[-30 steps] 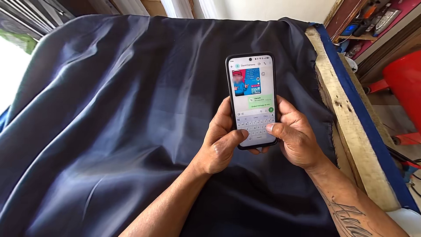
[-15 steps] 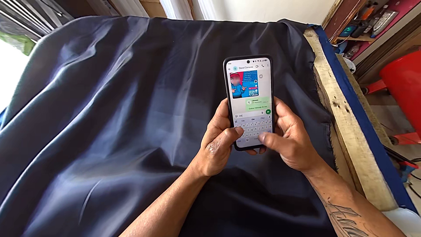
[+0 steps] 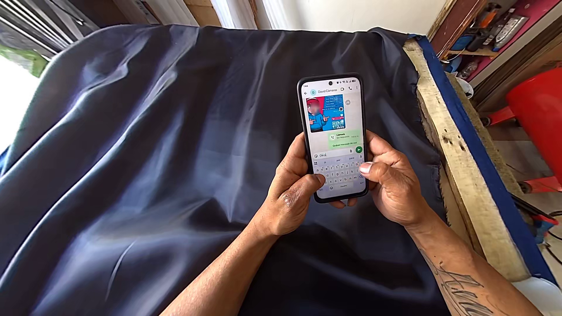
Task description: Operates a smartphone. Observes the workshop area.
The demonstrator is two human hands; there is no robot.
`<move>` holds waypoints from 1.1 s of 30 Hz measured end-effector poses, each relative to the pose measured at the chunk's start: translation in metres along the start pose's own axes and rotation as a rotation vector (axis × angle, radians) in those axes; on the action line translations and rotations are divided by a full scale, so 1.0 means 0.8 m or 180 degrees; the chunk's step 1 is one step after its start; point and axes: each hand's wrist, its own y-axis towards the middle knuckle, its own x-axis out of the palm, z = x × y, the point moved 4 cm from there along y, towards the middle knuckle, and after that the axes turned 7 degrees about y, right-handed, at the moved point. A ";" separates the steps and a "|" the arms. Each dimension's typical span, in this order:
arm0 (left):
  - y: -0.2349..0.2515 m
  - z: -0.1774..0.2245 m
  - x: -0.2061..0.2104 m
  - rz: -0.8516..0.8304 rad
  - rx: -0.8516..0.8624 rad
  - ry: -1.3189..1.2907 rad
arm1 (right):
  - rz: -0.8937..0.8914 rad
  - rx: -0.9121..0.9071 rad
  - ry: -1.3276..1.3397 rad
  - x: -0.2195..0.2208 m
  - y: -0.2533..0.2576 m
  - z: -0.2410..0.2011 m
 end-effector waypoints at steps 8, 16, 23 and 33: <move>-0.002 -0.001 0.001 -0.0069 -0.0042 -0.0025 | 0.0103 -0.0011 -0.0096 0.002 0.000 0.001; -0.002 -0.002 0.002 -0.0100 -0.0023 0.0009 | 0.0168 -0.0012 -0.0108 0.004 -0.001 0.002; -0.003 -0.004 0.006 -0.0148 0.0016 0.0045 | 0.0318 -0.0040 -0.0230 0.007 -0.001 0.000; -0.003 -0.005 0.000 -0.0068 -0.0056 -0.0046 | 0.0201 0.0005 -0.0060 0.005 -0.001 0.003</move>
